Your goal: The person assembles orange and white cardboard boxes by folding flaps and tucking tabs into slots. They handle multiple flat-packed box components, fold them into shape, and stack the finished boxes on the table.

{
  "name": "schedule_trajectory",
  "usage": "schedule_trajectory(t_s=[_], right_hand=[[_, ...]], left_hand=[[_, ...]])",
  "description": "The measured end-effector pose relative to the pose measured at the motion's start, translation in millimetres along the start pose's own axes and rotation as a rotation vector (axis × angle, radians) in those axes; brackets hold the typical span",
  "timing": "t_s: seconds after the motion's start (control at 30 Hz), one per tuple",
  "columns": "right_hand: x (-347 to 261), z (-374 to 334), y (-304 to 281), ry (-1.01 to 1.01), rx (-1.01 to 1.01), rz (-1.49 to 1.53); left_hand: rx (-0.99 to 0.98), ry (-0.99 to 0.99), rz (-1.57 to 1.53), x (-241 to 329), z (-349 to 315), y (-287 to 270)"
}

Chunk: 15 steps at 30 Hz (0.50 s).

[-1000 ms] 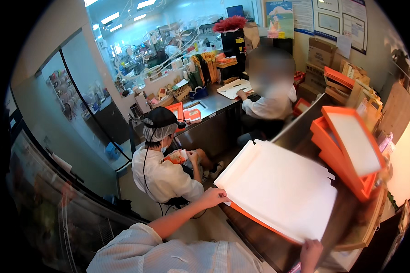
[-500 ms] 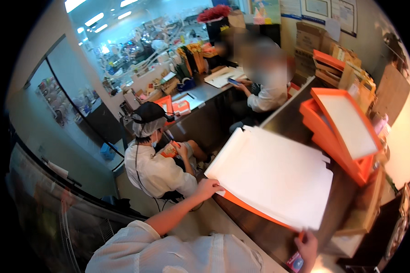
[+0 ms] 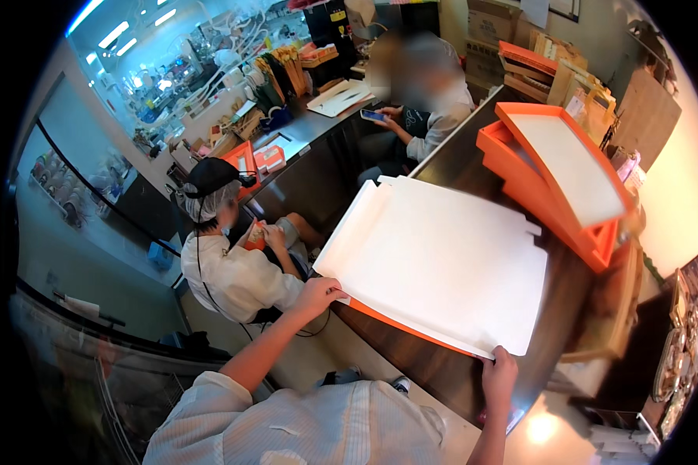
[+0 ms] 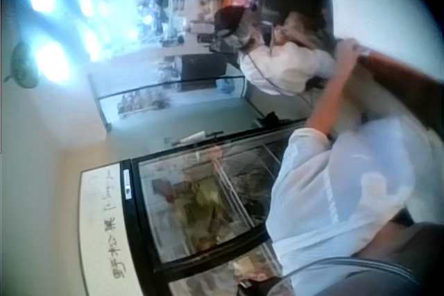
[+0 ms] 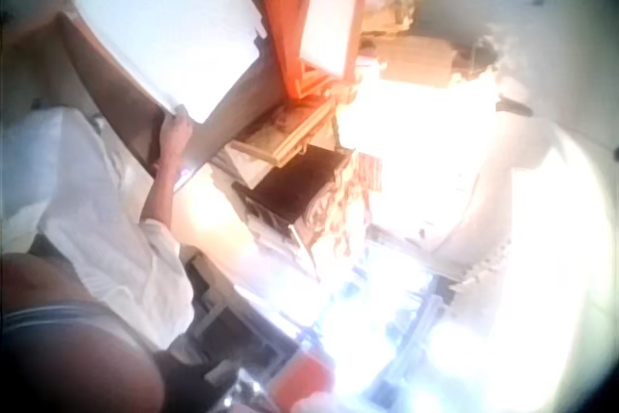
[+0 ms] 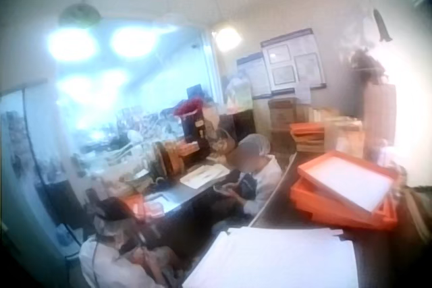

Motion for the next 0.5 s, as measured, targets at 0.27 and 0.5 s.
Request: schedule_trajectory(t_s=[0.27,0.5], right_hand=[[-25.5,11.7,5.4,-0.051,0.048,0.031],[-72.5,35.4,18.0,-0.086,0.023,-0.029]], left_hand=[[-0.167,0.343,0.052,-20.1,31.3,-24.9],[-0.212,0.400,-0.016,-28.0,75.3,-39.8]])
Point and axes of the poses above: each hand's wrist, its own z-axis towards the middle knuckle, its own y-axis out of the palm, x = y × z, the point moved 1 cm from there along z, towards the middle knuckle, and after that the axes turned 15 degrees about -x, right-handed, at the moved point
